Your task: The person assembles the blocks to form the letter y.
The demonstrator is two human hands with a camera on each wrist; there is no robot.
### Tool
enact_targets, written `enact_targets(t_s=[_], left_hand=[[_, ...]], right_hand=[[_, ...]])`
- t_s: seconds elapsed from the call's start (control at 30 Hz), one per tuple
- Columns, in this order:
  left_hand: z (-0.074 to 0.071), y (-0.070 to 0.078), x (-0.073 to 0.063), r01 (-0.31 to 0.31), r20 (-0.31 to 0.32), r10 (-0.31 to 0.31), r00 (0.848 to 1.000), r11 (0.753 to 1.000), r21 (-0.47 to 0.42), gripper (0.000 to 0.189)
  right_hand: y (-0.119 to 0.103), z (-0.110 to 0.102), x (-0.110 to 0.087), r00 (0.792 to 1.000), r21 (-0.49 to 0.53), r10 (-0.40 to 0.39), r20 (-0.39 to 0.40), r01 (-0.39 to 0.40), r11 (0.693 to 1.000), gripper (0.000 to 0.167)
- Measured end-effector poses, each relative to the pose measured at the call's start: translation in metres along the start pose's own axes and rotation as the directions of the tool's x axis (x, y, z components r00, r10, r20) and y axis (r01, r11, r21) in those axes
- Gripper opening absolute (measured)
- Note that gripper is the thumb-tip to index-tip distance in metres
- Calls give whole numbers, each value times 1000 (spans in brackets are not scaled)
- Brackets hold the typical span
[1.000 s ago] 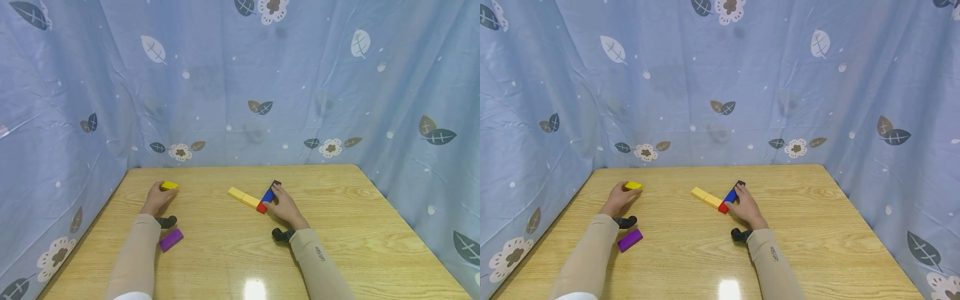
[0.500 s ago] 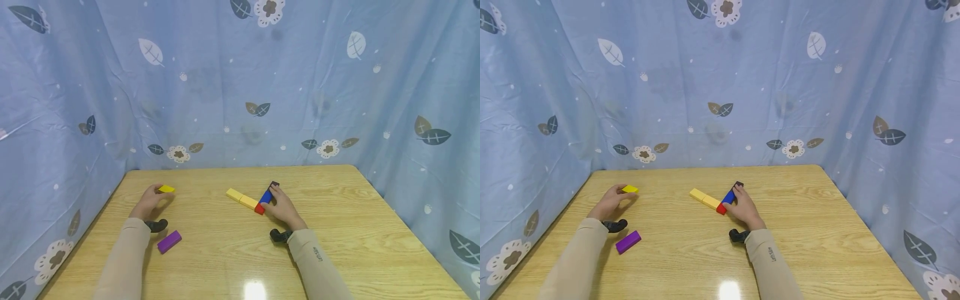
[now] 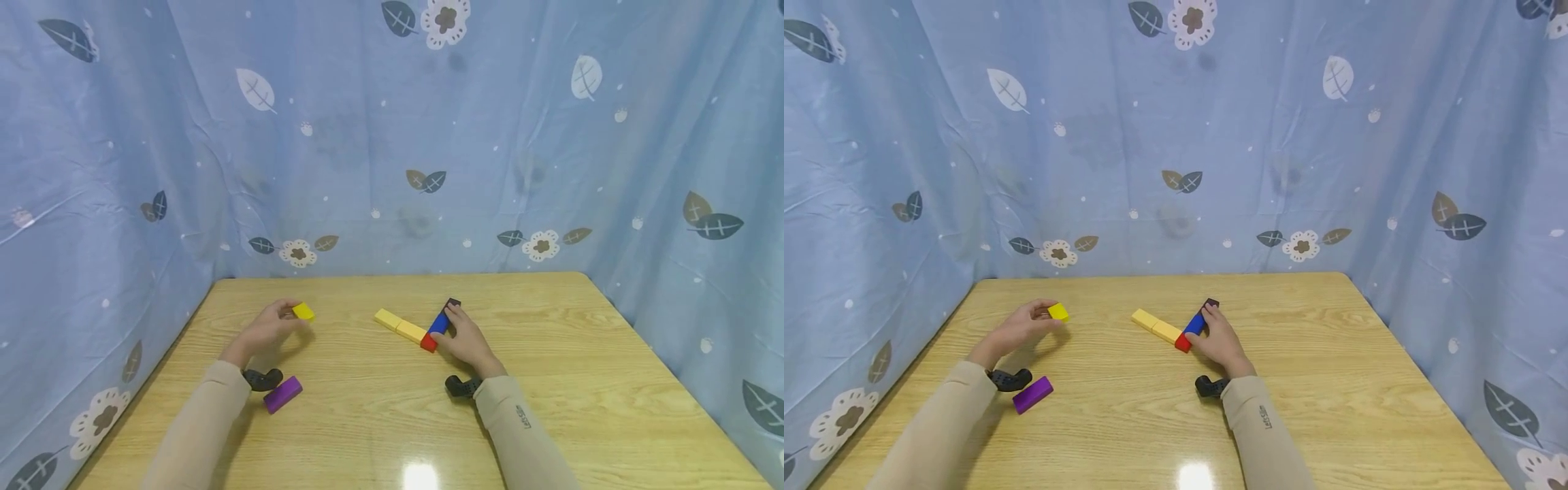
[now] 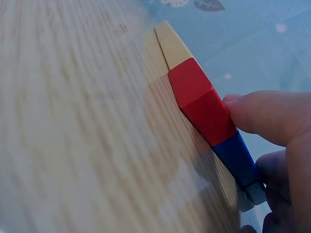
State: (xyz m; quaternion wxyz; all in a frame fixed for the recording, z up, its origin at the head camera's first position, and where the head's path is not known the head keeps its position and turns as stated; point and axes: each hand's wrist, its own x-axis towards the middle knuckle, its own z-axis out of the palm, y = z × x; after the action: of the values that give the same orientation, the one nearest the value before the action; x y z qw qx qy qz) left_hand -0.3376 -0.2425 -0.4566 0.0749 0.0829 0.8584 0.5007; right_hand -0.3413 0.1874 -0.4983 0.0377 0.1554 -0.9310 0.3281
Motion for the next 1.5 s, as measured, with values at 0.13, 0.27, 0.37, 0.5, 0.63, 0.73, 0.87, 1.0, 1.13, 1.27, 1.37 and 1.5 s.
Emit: enact_targets(t_s=[0.13, 0.27, 0.37, 0.5, 0.63, 0.73, 0.87, 1.0, 1.13, 1.27, 1.37, 1.5], left_hand=[[15, 13, 1, -54, 65, 55, 996, 998, -16, 66], [30, 27, 1, -113, 118, 120, 986, 991, -67, 66], [40, 38, 0, -145, 149, 157, 976, 986, -88, 68], [55, 48, 1, -170, 200, 190, 961, 979, -116, 71], [70, 58, 0, -186, 254, 216, 943, 973, -136, 74], [82, 66, -1, -200, 290, 236, 927, 968, -151, 71], [97, 73, -2, -203, 338, 244, 909, 967, -153, 66], [112, 76, -1, -204, 374, 242, 895, 969, -138, 63], [124, 77, 3, -192, 401, 228, 887, 973, -127, 65], [136, 77, 8, -185, 430, 220, 875, 975, -121, 67], [145, 77, 10, -184, 448, 211, 869, 978, -102, 66], [156, 78, 11, -191, 455, 191, 870, 980, -45, 66]], right_hand=[[3, 1, 0, 1000, -3, -5, -6, 5, 1000, 76], [3, 1, 0, 1000, -10, -16, -13, 16, 1000, 76], [2, 1, 0, 1000, -10, -18, -13, 18, 1000, 76], [2, 2, 0, 1000, -13, -20, -12, 20, 1000, 76], [2, 1, 0, 1000, -13, -25, -14, 25, 1000, 77], [3, 1, 0, 1000, -11, -24, -13, 24, 1000, 77], [2, 0, 0, 1000, -14, -20, -11, 20, 1000, 76], [1, -1, 0, 1000, -9, -16, -11, 16, 1000, 76], [0, -1, -1, 1000, -8, -18, -12, 18, 1000, 75], [0, -1, -2, 1000, -3, -13, -20, 13, 1000, 75], [1, 0, -1, 1000, -4, -8, -24, 7, 1000, 75], [2, 2, 0, 999, -5, -3, -32, 3, 1000, 76]])
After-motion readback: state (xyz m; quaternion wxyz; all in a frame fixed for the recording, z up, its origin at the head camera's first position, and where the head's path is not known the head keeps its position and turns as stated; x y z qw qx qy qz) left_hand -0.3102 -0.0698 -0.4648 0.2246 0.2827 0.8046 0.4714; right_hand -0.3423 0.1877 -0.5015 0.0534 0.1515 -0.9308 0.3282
